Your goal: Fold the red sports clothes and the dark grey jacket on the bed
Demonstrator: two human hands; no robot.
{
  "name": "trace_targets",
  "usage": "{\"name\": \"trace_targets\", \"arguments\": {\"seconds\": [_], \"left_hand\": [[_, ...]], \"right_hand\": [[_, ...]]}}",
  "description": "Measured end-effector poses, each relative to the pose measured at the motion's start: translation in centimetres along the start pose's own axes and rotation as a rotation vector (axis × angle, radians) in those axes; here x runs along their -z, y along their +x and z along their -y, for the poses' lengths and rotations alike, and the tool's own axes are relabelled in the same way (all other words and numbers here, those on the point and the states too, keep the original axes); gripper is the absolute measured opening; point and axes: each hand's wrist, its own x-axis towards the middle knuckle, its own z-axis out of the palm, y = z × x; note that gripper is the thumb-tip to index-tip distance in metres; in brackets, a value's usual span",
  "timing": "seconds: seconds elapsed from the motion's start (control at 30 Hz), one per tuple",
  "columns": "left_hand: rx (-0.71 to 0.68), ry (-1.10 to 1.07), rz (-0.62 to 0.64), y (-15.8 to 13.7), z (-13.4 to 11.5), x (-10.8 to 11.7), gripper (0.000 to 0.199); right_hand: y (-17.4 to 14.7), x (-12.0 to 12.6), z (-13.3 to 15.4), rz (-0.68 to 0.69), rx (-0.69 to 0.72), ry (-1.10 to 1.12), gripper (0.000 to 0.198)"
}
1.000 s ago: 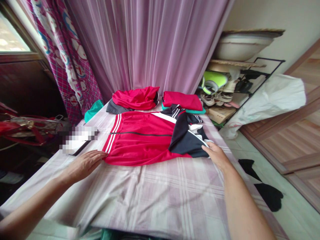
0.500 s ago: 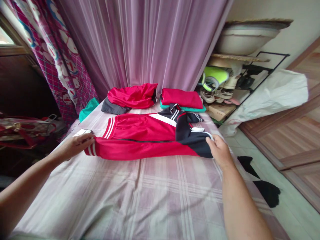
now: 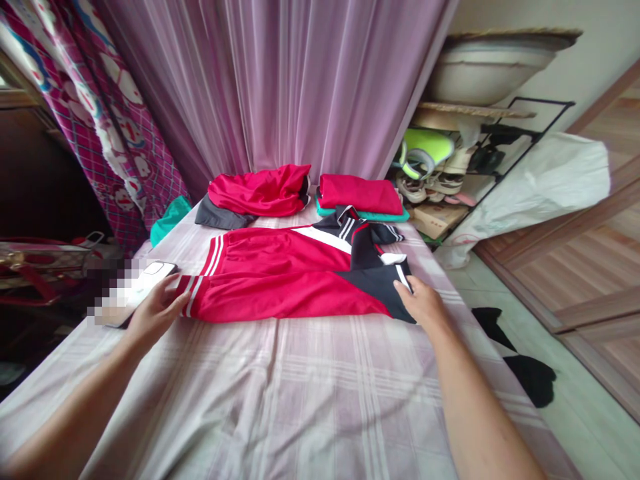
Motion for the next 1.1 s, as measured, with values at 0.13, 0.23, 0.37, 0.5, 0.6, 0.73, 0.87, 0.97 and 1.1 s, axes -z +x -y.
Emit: {"name": "trace_targets", "arguments": {"seconds": [0.13, 0.23, 0.37, 0.5, 0.6, 0.73, 0.87, 0.97, 1.1], "left_hand": [[-0.04, 0.053, -0.127, -0.9, -1.0, -1.1, 0.066], [-0.046, 0.23, -0.148, -0.6, -1.6, -0.6, 0.061], [-0.078, 0.409, -0.055, -0.5, -1.2, 0.7, 0.061], [-0.083, 0.6, 0.077, -0.8, -0.6, 1.2, 0.06], [-0.186, 0.682, 0.033, -0.5, -1.2, 1.1, 0.058], [-0.455, 0.649, -0.033, -0.1, -3.0, -0.4, 0.048], [-0.566, 0.554, 0.055, -0.3, -3.5, -3.0, 0.045], [-0.555, 0.528, 0.06, -0.6, -3.0, -4.3, 0.046], [-0.572, 0.512, 0.032, -0.8, -2.2, -4.8, 0.046]], "right_hand": [[-0.2, 1.0, -0.1, -0.007, 0.006, 0.081, 0.043], [-1.1, 1.9, -1.0, 0.018, 0.013, 0.161, 0.041], [-2.7, 2.1, -2.8, 0.108, 0.101, 0.147, 0.035], [-3.0, 3.0, -2.8, 0.253, 0.201, 0.003, 0.032], [-1.3, 4.6, -0.3, 0.134, 0.116, -0.139, 0.033], [3.2, 4.5, 5.6, -0.077, 0.094, -0.222, 0.037], [7.6, 1.3, 10.5, 0.022, 0.012, -0.238, 0.052], [9.4, -0.9, 11.5, 0.137, -0.088, -0.236, 0.049], [10.0, -1.9, 9.7, 0.045, -0.093, -0.009, 0.021]]}}
